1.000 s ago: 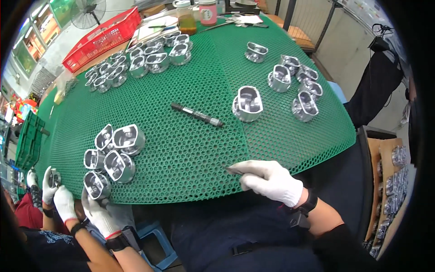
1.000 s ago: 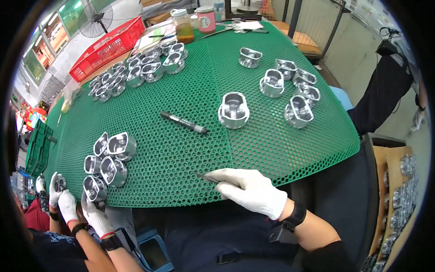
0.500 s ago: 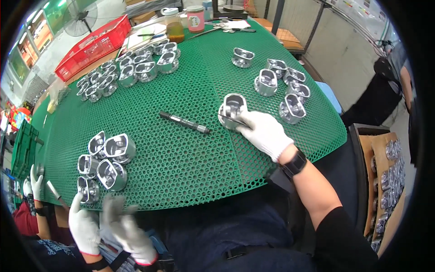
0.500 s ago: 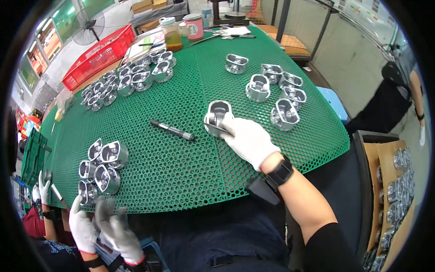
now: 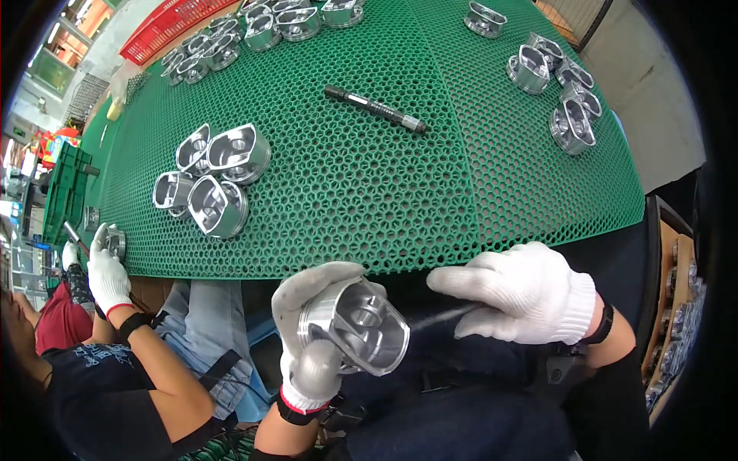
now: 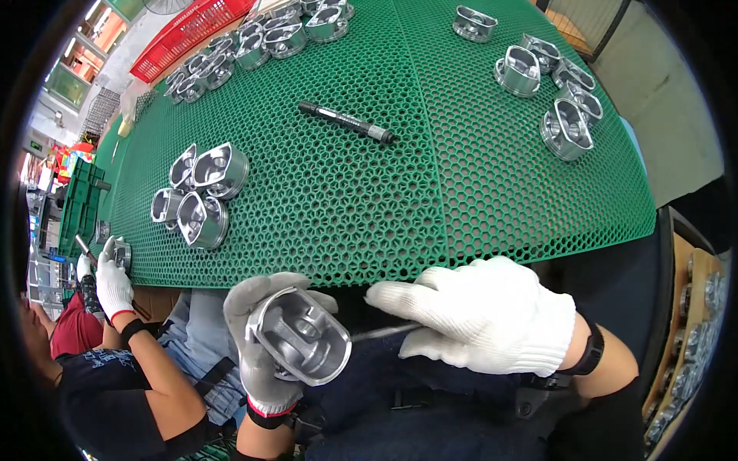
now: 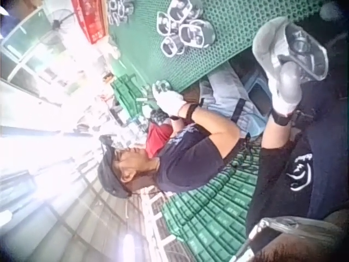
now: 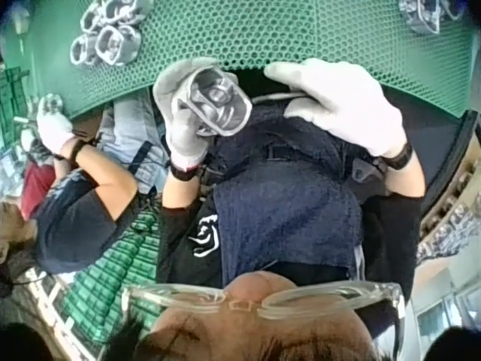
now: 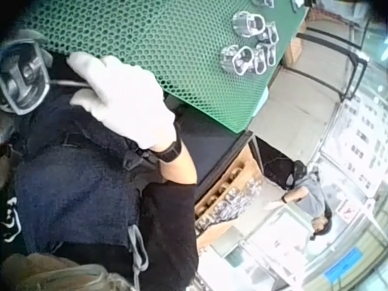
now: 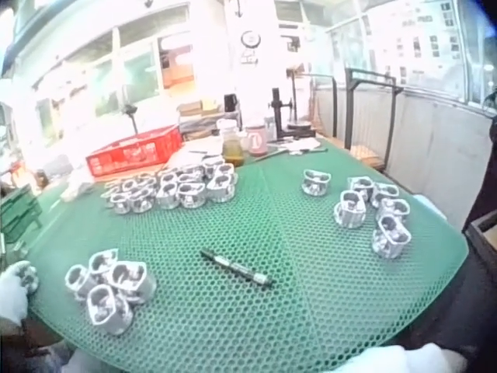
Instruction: Inspecting and preparing engine piston heads at a factory assembly workbench.
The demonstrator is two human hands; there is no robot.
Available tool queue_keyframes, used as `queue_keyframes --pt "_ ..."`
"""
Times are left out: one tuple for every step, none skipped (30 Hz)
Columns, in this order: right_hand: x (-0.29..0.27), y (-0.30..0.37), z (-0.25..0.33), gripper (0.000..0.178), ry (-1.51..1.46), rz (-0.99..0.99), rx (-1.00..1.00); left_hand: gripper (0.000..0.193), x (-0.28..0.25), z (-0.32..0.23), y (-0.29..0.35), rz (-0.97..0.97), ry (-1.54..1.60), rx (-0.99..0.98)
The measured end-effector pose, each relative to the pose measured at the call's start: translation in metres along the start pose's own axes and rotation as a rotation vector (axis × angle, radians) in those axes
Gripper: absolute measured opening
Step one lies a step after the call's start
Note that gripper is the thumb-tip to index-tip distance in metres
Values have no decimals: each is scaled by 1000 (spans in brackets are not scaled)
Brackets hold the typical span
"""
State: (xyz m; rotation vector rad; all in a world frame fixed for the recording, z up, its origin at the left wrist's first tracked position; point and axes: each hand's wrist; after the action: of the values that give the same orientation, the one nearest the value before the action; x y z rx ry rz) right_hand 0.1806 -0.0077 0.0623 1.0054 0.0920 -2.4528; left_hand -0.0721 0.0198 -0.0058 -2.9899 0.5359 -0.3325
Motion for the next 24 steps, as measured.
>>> queue_keyframes --pt "3 1 -1 43 32 -21 -34 77 -4 -4 2 -2 -109 15" --pt "4 1 0 43 31 -21 -30 83 -5 -6 4 -3 -218 32" --pt "3 0 3 41 107 20 -73 79 -3 -6 0 9 -209 90" --pt "4 0 7 39 183 62 -115 79 -4 -5 0 13 -207 86" --pt "4 0 12 35 253 58 -127 76 -5 -3 -1 26 -326 192" --pt "5 0 14 35 251 55 -121 73 -6 -2 -2 41 -444 299" --pt "5 -1 15 32 208 106 -128 68 -7 -2 -3 80 -439 341" --pt "4 -1 15 30 165 155 -136 68 -6 -2 -3 87 -436 341" --pt "3 -2 14 28 54 202 -127 66 -5 -1 -2 89 -423 375" --pt "3 -2 10 28 54 201 -128 64 -5 0 -2 85 -415 411" --pt "4 -1 5 28 -50 151 -180 64 -3 0 -1 73 -408 410" --pt "4 -1 2 28 -154 101 -233 64 1 -2 1 74 -410 410" --pt "-4 -2 8 28 22 99 -185 65 5 -6 2 42 -267 192" --pt "-9 -3 14 27 154 36 -171 67 8 -8 3 10 -124 -27" --pt "-6 -5 11 29 266 -118 -245 70 6 -4 5 39 -71 -81" --pt "-2 -8 7 30 379 -274 -313 72 2 -3 3 107 -15 -178" --pt "0 -10 4 26 456 -329 -354 72 6 -7 5 85 93 -315" --pt "2 -11 3 26 454 -331 -349 72 10 -12 8 60 201 -452" --pt "3 -11 4 26 517 -351 -366 72 7 -10 8 64 204 -453" --pt "3 -12 5 27 580 -369 -381 73 1 -7 9 170 392 -559" --pt "2 -12 7 28 562 -365 -367 74 -2 -5 8 278 583 -663" --pt "3 -13 7 28 558 -367 -371 74 -2 -6 7 337 646 -661" --pt "4 -14 7 30 483 -356 -360 76 -3 -2 7 385 830 -696" --pt "4 -14 7 32 409 -343 -348 78 -2 3 7 434 1017 -728"
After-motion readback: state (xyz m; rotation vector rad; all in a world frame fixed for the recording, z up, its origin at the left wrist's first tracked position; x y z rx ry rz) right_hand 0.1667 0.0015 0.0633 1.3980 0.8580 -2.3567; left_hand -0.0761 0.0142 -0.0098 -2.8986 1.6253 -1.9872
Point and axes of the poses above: each hand's wrist, its own y-axis away from the middle knuckle, its own x-axis out of the palm, z = x × y, and after that the axes turned 12 degrees about -y, right-handed
